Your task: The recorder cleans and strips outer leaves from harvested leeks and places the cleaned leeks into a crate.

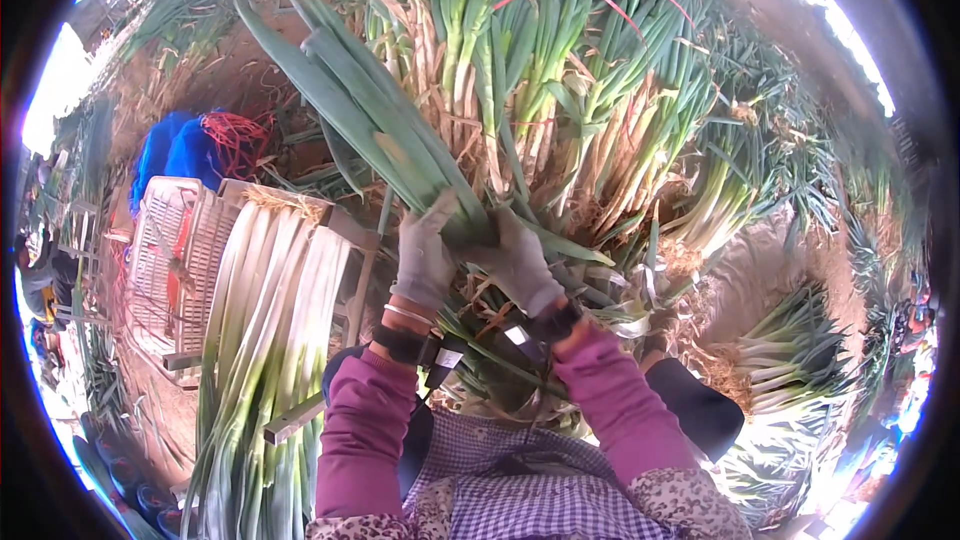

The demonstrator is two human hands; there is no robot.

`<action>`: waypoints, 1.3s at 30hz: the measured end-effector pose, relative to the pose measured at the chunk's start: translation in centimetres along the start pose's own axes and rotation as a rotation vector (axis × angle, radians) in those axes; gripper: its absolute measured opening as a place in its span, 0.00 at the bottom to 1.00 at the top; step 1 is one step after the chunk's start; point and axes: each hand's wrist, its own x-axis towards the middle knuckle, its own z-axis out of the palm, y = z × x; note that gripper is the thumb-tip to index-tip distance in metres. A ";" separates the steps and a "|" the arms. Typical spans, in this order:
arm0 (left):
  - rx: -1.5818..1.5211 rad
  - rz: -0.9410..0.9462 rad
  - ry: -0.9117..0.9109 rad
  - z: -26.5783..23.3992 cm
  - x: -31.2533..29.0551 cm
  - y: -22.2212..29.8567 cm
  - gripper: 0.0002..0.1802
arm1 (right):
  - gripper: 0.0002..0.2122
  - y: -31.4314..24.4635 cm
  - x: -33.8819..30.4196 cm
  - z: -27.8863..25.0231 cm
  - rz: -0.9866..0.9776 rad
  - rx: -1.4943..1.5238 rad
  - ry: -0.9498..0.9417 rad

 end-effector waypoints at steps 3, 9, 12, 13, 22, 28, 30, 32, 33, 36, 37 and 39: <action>-0.038 0.089 -0.021 -1.0 -0.6 2.0 0.15 | 0.23 0.0 0.5 3.1 0.054 -0.062 0.094; 0.059 0.220 0.047 -1.5 -3.4 5.1 0.16 | 0.22 1.1 0.3 6.0 -0.009 -0.510 0.146; 0.382 0.593 0.020 -3.6 -3.0 4.4 0.17 | 0.18 1.2 -0.5 5.8 -0.203 0.178 0.039; 0.381 0.595 0.042 -4.9 -3.1 5.0 0.17 | 0.18 -0.4 -1.8 4.9 -0.053 0.291 0.061; -0.062 0.366 0.011 -6.3 -2.5 6.1 0.14 | 0.23 -2.4 -5.7 -0.3 -0.435 -0.755 0.038; -0.173 0.256 -0.256 -1.7 -4.7 6.1 0.20 | 0.22 -2.2 -1.1 3.5 -0.122 0.146 -0.055; -0.123 0.050 -0.335 -2.4 -4.4 7.0 0.19 | 0.18 -1.7 -0.8 4.1 -0.111 0.171 -0.062; -0.057 0.147 -0.267 -2.5 -3.6 6.3 0.19 | 0.14 -1.5 -1.7 4.3 0.025 0.455 -0.072; 0.011 0.242 -0.204 -2.6 -3.3 6.0 0.18 | 0.14 -1.7 -2.3 4.3 0.033 0.453 -0.079; -0.023 0.239 -0.047 -2.5 -3.1 6.4 0.17 | 0.13 0.3 -5.0 1.9 -0.094 -0.321 0.038; -0.141 0.344 -0.136 -5.8 -0.9 6.0 0.15 | 0.13 2.3 -6.4 1.0 -0.060 -0.443 -0.020; -0.101 0.342 -0.117 -4.1 -2.0 7.2 0.15 | 0.19 3.7 -9.4 -2.6 0.259 -0.161 -0.054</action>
